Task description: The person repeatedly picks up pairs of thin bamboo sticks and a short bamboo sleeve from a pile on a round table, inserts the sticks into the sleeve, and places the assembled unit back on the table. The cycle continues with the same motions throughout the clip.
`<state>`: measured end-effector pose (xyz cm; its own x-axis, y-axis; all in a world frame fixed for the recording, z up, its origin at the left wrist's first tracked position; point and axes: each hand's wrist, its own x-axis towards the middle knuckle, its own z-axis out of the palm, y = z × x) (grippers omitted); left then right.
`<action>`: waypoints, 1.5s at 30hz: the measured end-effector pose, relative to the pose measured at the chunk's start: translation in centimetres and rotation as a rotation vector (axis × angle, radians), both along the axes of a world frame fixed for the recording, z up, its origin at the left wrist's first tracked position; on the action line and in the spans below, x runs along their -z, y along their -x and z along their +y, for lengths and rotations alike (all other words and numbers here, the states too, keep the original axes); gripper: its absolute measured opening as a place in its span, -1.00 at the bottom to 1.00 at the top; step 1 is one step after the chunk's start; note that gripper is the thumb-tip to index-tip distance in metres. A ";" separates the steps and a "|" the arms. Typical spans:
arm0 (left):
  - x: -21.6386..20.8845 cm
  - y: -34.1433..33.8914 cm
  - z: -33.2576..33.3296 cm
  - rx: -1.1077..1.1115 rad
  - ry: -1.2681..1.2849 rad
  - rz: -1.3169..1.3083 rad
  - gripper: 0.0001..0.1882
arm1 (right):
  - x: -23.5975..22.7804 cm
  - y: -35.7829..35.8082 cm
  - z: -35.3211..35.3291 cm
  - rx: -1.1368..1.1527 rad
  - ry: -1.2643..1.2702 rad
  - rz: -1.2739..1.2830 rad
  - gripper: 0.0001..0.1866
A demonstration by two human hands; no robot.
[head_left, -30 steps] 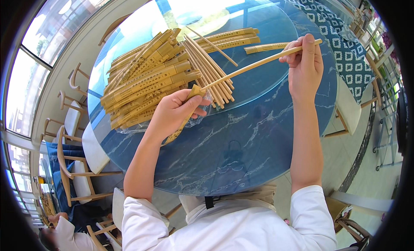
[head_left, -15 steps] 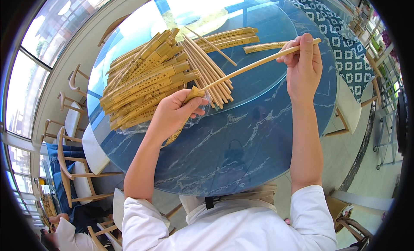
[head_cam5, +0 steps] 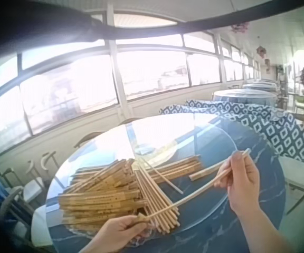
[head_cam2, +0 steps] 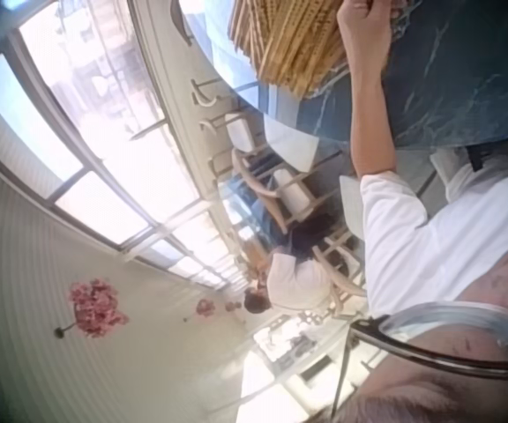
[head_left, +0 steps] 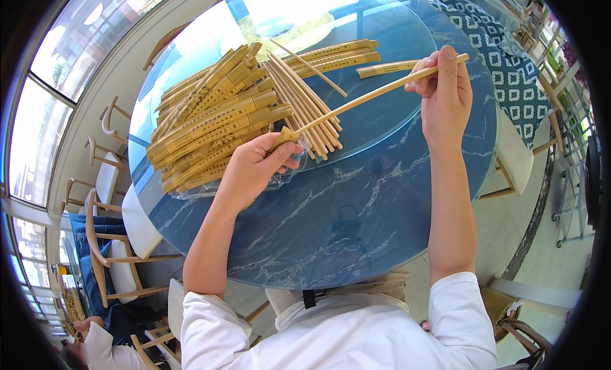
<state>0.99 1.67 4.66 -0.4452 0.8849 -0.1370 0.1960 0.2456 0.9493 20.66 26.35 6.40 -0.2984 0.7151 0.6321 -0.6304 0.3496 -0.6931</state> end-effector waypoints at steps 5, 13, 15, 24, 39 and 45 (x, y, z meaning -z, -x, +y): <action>0.1 0.0 0.0 -0.006 -0.007 -0.001 -0.70 | 0.0 -0.1 0.2 0.004 0.020 -0.016 -0.62; 0.2 -0.2 -0.1 -0.017 0.015 -0.005 -0.67 | -0.1 -0.1 0.2 -0.026 0.024 -0.021 -0.59; 0.2 -0.2 -0.2 -0.019 0.006 -0.014 -0.67 | -0.2 -0.2 0.2 -0.042 0.012 -0.025 -0.58; 0.2 0.0 -0.5 0.110 -0.004 -0.114 -0.67 | -0.4 -0.1 -0.1 -0.048 0.050 -0.057 -0.56; 0.1 -0.4 -0.4 0.196 0.031 -0.144 -0.73 | -0.7 -0.2 -0.2 0.046 0.104 -0.003 -0.60; -0.3 -0.8 -0.5 0.222 0.064 -0.067 -0.73 | -0.2 0.0 0.0 0.003 0.161 -0.063 -0.62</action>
